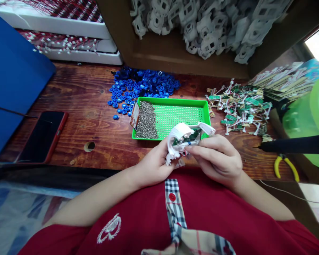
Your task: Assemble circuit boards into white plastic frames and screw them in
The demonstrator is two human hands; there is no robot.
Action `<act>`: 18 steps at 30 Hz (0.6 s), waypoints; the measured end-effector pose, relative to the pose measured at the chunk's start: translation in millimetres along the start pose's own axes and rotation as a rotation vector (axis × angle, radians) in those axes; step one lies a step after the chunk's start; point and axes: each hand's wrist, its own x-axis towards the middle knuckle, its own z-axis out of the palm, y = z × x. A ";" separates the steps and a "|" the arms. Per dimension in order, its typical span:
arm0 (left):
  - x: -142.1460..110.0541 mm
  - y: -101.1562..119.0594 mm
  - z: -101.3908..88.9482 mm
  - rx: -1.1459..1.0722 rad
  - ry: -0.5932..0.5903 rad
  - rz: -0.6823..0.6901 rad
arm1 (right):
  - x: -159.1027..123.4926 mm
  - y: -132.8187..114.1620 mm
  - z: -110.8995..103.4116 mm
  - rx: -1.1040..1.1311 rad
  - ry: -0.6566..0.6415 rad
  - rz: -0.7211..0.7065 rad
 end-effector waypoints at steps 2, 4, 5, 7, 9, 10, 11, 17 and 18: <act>0.4 0.1 -0.2 0.008 -0.006 0.012 | -1.8 0.3 -0.1 0.001 0.009 -0.003; 0.6 0.2 -0.4 0.019 -0.013 0.023 | -2.9 0.2 -0.3 0.007 0.012 0.001; 0.5 0.3 -0.4 0.023 -0.014 0.026 | -3.2 0.1 -0.2 0.010 0.011 0.005; 0.3 0.5 -0.4 0.031 -0.009 0.020 | -3.0 -0.1 0.3 0.008 0.014 0.013; 0.0 0.6 -0.1 0.043 0.001 0.007 | -2.4 -0.1 1.3 0.005 0.018 0.025; -0.2 0.5 0.1 0.050 0.003 0.003 | -2.0 -0.1 1.8 0.004 0.021 0.033; -0.4 0.4 0.2 0.055 0.004 0.000 | -1.6 0.0 2.3 0.003 0.021 0.040; -3.0 0.4 -0.8 0.115 0.028 0.000 | -3.1 -1.6 2.0 -0.026 0.009 0.061; -3.2 1.1 -1.3 0.148 0.028 0.003 | -4.4 -2.3 2.3 -0.034 0.010 0.052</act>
